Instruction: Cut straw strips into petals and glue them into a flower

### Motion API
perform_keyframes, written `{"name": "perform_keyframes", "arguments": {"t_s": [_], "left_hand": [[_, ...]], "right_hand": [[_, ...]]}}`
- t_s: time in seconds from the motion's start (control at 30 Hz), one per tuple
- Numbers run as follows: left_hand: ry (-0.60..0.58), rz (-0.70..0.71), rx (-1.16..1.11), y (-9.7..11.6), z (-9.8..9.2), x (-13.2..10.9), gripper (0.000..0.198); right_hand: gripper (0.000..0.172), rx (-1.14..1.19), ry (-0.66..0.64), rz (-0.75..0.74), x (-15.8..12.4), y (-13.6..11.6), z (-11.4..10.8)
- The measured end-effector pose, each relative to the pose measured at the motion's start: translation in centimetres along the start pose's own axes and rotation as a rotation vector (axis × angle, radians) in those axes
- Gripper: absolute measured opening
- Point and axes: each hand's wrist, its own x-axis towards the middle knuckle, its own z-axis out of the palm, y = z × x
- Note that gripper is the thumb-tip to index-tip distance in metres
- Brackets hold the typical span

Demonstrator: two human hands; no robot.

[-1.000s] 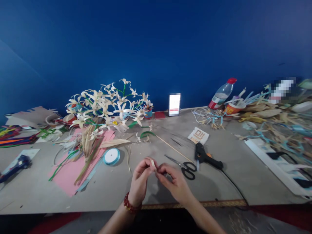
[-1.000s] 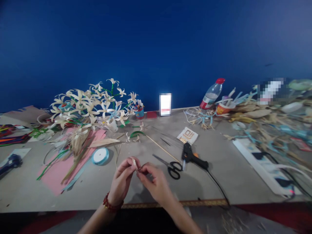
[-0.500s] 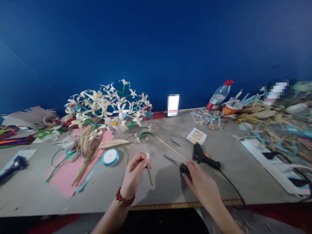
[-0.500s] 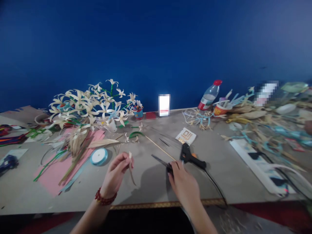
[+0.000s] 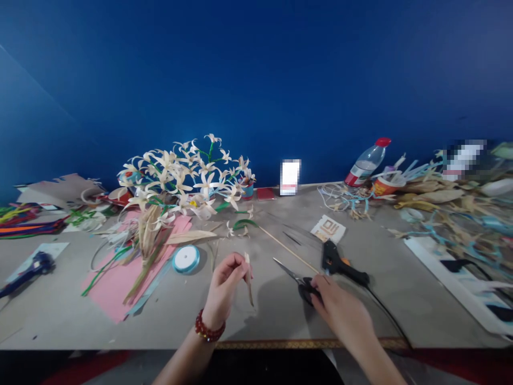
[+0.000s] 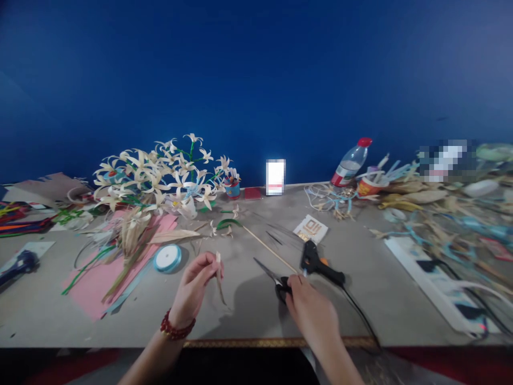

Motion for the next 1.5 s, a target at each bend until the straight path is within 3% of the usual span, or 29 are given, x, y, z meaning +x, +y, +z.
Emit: {"name": "perform_keyframes", "arguments": {"t_s": [0.3, 0.5, 0.6, 0.77, 0.87, 1.07, 1.5], "left_hand": [[0.002, 0.049, 0.121, 0.1, 0.0, 0.0, 0.021], [-0.009, 0.058, 0.141, 0.4, 0.5, 0.0, 0.021], [-0.029, 0.062, 0.122, 0.4, 0.6, -0.1, 0.020], [-0.053, 0.071, 0.104, 0.5, 0.8, -0.4, 0.018], [-0.075, 0.088, 0.106, 0.9, 1.2, -0.5, 0.018], [-0.124, 0.089, 0.090, 1.4, 1.9, -0.8, 0.019], [-0.134, 0.049, 0.068, 0.9, 2.1, -0.9, 0.019]], "right_hand": [[0.016, 0.119, 0.020, -0.017, -0.7, -0.6, 0.2], [0.008, 0.146, -0.063, 0.061, -0.4, -1.2, 0.2], [0.007, 0.501, -0.123, 0.129, 0.1, -1.2, -0.4], [0.033, 1.387, -0.331, 0.166, 0.4, -3.7, -1.4], [0.046, 1.592, -0.362, 0.160, 0.4, -6.2, -1.6], [0.051, 1.707, -0.403, 0.044, 0.3, -9.1, -2.2], [0.054, 1.686, -0.375, 0.069, 0.4, -9.8, -3.2]]}}
